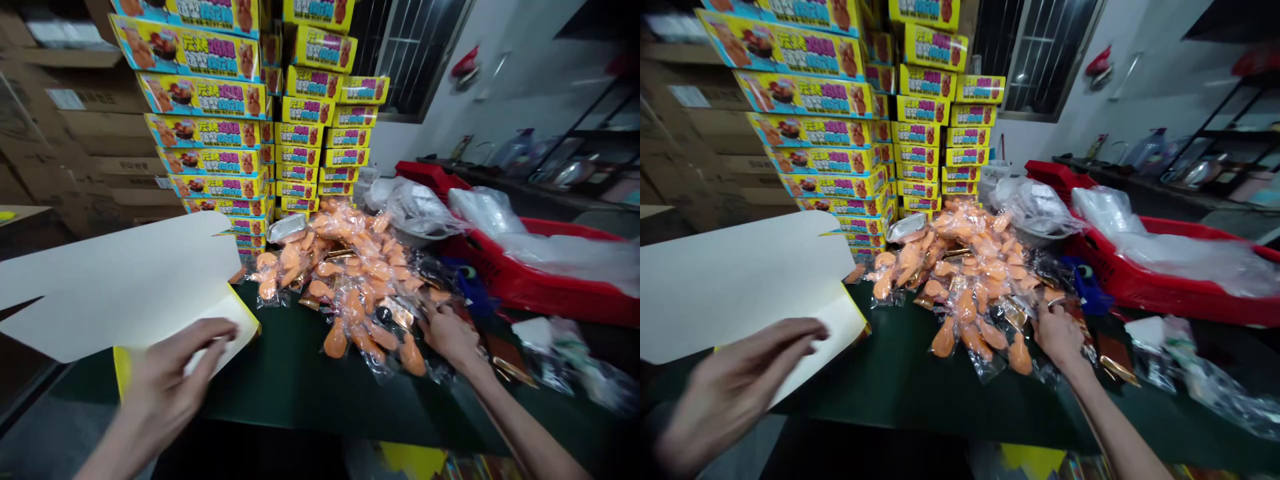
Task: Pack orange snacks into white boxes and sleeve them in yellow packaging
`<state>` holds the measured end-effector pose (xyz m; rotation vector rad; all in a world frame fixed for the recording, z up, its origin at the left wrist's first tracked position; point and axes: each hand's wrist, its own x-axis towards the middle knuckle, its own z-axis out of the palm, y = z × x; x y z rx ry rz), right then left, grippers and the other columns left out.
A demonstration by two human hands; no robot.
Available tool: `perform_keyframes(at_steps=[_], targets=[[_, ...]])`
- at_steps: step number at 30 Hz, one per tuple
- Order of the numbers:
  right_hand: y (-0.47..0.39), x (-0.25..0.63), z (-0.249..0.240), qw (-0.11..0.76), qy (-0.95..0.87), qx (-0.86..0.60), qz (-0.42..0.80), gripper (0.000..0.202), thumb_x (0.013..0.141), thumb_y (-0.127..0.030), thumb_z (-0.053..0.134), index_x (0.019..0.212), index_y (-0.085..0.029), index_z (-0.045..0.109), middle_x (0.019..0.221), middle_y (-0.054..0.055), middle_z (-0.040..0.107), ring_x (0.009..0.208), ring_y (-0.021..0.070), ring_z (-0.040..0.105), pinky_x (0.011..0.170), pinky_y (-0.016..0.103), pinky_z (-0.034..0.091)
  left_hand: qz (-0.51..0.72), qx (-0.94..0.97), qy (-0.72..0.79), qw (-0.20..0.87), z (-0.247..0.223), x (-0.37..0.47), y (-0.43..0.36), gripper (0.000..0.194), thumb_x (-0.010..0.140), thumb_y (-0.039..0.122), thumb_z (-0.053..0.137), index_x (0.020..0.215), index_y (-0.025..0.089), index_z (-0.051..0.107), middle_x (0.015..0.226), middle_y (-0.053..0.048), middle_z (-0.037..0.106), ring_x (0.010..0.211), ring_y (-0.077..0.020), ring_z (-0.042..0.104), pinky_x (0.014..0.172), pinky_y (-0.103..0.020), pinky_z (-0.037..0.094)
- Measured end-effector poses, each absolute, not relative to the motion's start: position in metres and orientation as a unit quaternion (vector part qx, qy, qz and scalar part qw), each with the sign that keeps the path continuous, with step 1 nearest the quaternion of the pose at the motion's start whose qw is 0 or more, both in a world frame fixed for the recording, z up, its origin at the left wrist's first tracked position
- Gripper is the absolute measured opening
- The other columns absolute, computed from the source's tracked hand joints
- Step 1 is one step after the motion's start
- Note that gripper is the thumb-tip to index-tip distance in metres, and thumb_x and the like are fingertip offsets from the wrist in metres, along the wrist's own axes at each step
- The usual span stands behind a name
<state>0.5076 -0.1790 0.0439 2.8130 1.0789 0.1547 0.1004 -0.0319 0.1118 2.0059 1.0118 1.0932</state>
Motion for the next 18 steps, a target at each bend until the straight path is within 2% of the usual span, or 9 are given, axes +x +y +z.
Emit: perform_keyframes(at_steps=[3,5,7,10,13,16,18], targets=[[-0.169,0.518,0.036,0.054,0.358,0.930,0.059,0.040,0.088,-0.031,0.035,0.119,-0.014,0.054,0.107,0.020,0.055,0.086,0.0318,0.062,0.063,0.036,0.042,0.219,0.899,0.235,0.299,0.110,0.167,-0.023,0.029,0.084,0.027,0.040,0.091,0.022,0.067,0.088,-0.005,0.069,0.079,-0.0179,0.065,0.074,-0.026,0.051],[-0.166,0.523,0.036,0.046,0.352,0.933,0.055,0.040,0.089,-0.029,0.031,0.117,-0.014,0.056,0.108,0.020,0.056,0.082,0.0301,0.063,0.062,0.035,0.041,0.107,0.946,0.205,0.227,0.096,0.211,-0.009,0.028,0.082,0.017,0.039,0.094,0.021,0.065,0.092,-0.006,0.068,0.086,-0.0178,0.064,0.079,-0.026,0.049],[-0.167,0.525,0.040,0.038,0.352,0.934,0.054,0.040,0.091,-0.029,0.029,0.118,-0.015,0.055,0.110,0.018,0.056,0.083,0.0278,0.063,0.061,0.033,0.041,0.025,0.964,0.225,0.137,0.080,0.245,0.005,0.026,0.077,0.013,0.047,0.097,0.018,0.062,0.098,-0.007,0.066,0.091,-0.0192,0.062,0.080,-0.026,0.048],[-0.175,0.515,0.049,0.042,0.348,0.935,0.053,0.036,0.089,-0.029,0.035,0.115,-0.015,0.056,0.103,0.015,0.059,0.083,0.0268,0.062,0.061,0.032,0.041,0.001,0.960,0.271,0.066,0.062,0.276,0.020,0.037,0.075,0.028,0.056,0.109,0.015,0.054,0.110,-0.012,0.059,0.093,-0.0241,0.061,0.079,-0.032,0.048],[-0.177,0.482,0.061,0.006,0.392,0.915,0.098,0.030,0.088,-0.028,0.039,0.103,-0.014,0.061,0.095,0.014,0.060,0.082,0.0268,0.060,0.064,0.033,0.041,0.005,0.955,0.296,0.027,0.056,0.289,0.026,0.051,0.076,0.047,0.053,0.116,0.016,0.050,0.110,-0.014,0.058,0.089,-0.0261,0.061,0.075,-0.036,0.049],[-0.162,0.435,0.070,-0.126,0.537,0.824,0.128,0.029,0.090,-0.025,0.036,0.095,-0.016,0.063,0.092,0.011,0.061,0.084,0.0204,0.057,0.074,0.030,0.041,0.002,0.955,0.296,-0.010,0.054,0.296,0.024,0.045,0.079,0.043,0.049,0.111,0.012,0.053,0.106,-0.015,0.057,0.083,-0.0258,0.061,0.070,-0.036,0.049],[-0.144,0.409,0.072,-0.193,0.630,0.745,0.108,0.028,0.091,-0.020,0.036,0.097,-0.018,0.063,0.094,0.008,0.061,0.087,0.0176,0.054,0.078,0.029,0.039,0.004,0.957,0.288,-0.034,0.054,0.298,0.021,0.041,0.081,0.037,0.047,0.109,0.008,0.054,0.108,-0.019,0.055,0.085,-0.0273,0.059,0.068,-0.037,0.049]])
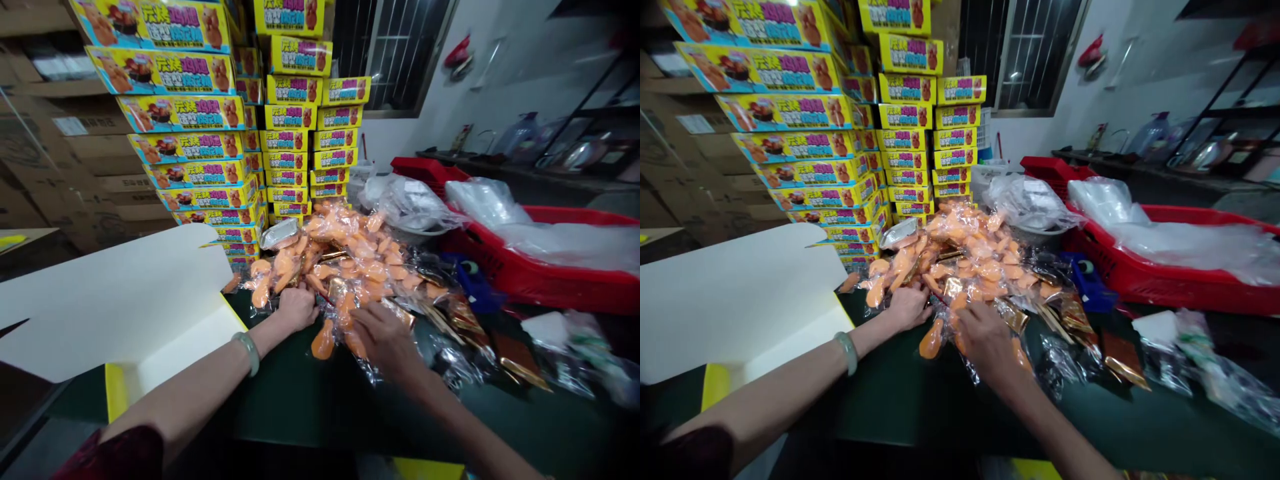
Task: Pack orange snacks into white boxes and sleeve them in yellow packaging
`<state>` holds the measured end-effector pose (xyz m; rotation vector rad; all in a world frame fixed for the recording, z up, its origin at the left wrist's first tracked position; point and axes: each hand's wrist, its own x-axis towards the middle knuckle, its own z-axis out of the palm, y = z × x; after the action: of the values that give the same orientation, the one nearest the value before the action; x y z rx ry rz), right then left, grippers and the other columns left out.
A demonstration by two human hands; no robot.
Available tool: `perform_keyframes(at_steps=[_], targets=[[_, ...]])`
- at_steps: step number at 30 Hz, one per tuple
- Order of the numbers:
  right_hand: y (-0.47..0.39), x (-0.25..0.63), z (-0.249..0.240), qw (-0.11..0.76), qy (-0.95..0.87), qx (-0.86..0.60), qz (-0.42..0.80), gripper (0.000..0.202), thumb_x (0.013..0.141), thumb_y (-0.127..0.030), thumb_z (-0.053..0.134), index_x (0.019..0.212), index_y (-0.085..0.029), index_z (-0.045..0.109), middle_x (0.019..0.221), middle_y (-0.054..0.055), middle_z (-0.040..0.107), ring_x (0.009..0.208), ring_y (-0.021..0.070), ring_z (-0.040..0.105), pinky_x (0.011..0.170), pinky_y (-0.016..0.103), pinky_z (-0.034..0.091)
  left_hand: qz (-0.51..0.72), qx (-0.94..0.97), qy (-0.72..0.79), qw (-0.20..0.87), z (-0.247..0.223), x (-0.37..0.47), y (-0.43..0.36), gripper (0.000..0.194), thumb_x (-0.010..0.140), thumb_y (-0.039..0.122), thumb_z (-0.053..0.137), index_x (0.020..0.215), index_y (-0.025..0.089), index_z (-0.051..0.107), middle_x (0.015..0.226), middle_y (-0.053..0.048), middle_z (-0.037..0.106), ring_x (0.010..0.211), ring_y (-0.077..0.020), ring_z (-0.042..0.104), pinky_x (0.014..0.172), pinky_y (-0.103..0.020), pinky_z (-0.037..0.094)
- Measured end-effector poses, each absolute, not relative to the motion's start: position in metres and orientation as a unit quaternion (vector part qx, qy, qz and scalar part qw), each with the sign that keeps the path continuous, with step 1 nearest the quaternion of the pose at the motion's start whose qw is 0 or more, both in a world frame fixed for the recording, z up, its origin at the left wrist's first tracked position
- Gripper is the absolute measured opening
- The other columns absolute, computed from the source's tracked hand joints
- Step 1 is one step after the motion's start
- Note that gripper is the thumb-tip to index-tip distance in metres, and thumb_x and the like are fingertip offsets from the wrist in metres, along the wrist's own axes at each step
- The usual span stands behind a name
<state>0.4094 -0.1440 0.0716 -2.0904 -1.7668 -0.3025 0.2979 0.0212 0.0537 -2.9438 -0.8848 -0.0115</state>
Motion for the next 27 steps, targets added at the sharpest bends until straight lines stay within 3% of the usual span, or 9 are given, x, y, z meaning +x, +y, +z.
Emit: perform_keyframes(at_steps=[3,6,9,13,16,19,22,27], targets=[[-0.118,0.393,0.069,0.187,-0.720,-0.666,-0.061,0.024,0.085,-0.023,0.049,0.107,-0.019,0.059,0.105,0.007,0.060,0.102,0.0205,0.049,0.088,0.034,0.034,-0.008,-0.966,-0.252,0.063,0.055,0.297,0.020,0.033,0.082,0.022,0.042,0.110,0.010,0.055,0.114,-0.018,0.050,0.098,-0.0304,0.053,0.068,-0.037,0.049],[-0.110,0.404,0.064,0.130,-0.745,-0.654,-0.026,0.026,0.076,-0.035,0.062,0.096,-0.019,0.061,0.099,0.006,0.062,0.109,0.0247,0.044,0.093,0.040,0.028,-0.007,-0.976,-0.203,0.074,0.056,0.296,0.025,0.033,0.085,0.019,0.040,0.115,0.018,0.053,0.114,-0.014,0.049,0.105,-0.0292,0.048,0.072,-0.036,0.048],[-0.120,0.427,0.060,0.101,-0.721,-0.684,-0.030,0.014,0.078,-0.032,0.060,0.082,-0.018,0.062,0.092,0.005,0.062,0.101,0.0223,0.046,0.090,0.038,0.028,-0.003,-0.979,-0.188,0.076,0.054,0.300,0.030,0.028,0.086,0.022,0.040,0.109,0.018,0.058,0.112,-0.014,0.049,0.102,-0.0284,0.048,0.071,-0.037,0.049],[-0.136,0.450,0.061,0.070,-0.676,-0.731,-0.056,0.011,0.080,-0.024,0.052,0.081,-0.017,0.062,0.092,0.007,0.062,0.093,0.0214,0.048,0.084,0.036,0.030,0.004,-0.985,-0.151,0.079,0.048,0.312,0.027,0.030,0.086,0.011,0.035,0.101,0.011,0.060,0.111,-0.016,0.050,0.108,-0.0296,0.044,0.073,-0.038,0.049],[-0.137,0.451,0.065,0.047,-0.654,-0.753,-0.056,0.020,0.077,-0.021,0.052,0.093,-0.016,0.063,0.102,0.009,0.063,0.098,0.0233,0.048,0.086,0.036,0.029,0.010,-0.989,-0.125,0.084,0.046,0.316,0.023,0.030,0.085,0.006,0.033,0.098,0.006,0.061,0.111,-0.020,0.050,0.110,-0.0304,0.042,0.077,-0.040,0.048],[-0.130,0.443,0.068,0.035,-0.646,-0.763,-0.018,0.029,0.083,-0.031,0.049,0.106,-0.020,0.062,0.104,0.008,0.063,0.102,0.0237,0.049,0.087,0.036,0.029,0.022,-0.990,-0.108,0.085,0.047,0.315,0.023,0.031,0.084,0.004,0.033,0.100,0.003,0.059,0.110,-0.021,0.051,0.107,-0.0292,0.044,0.077,-0.038,0.048],[-0.117,0.434,0.067,0.012,-0.594,-0.805,-0.011,0.033,0.086,-0.038,0.045,0.107,-0.019,0.063,0.101,0.011,0.065,0.102,0.0254,0.050,0.085,0.037,0.031,0.027,-0.989,-0.116,0.085,0.052,0.313,0.025,0.032,0.083,0.003,0.034,0.105,0.003,0.057,0.112,-0.020,0.051,0.106,-0.0292,0.045,0.079,-0.038,0.047],[-0.100,0.422,0.056,0.008,-0.558,-0.828,-0.050,0.053,0.074,-0.051,0.060,0.108,-0.010,0.061,0.104,0.018,0.062,0.108,0.0342,0.045,0.088,0.044,0.030,0.030,-0.985,-0.152,0.075,0.060,0.309,0.026,0.031,0.081,0.001,0.038,0.107,0.005,0.055,0.110,-0.020,0.054,0.104,-0.0285,0.047,0.084,-0.039,0.044]])
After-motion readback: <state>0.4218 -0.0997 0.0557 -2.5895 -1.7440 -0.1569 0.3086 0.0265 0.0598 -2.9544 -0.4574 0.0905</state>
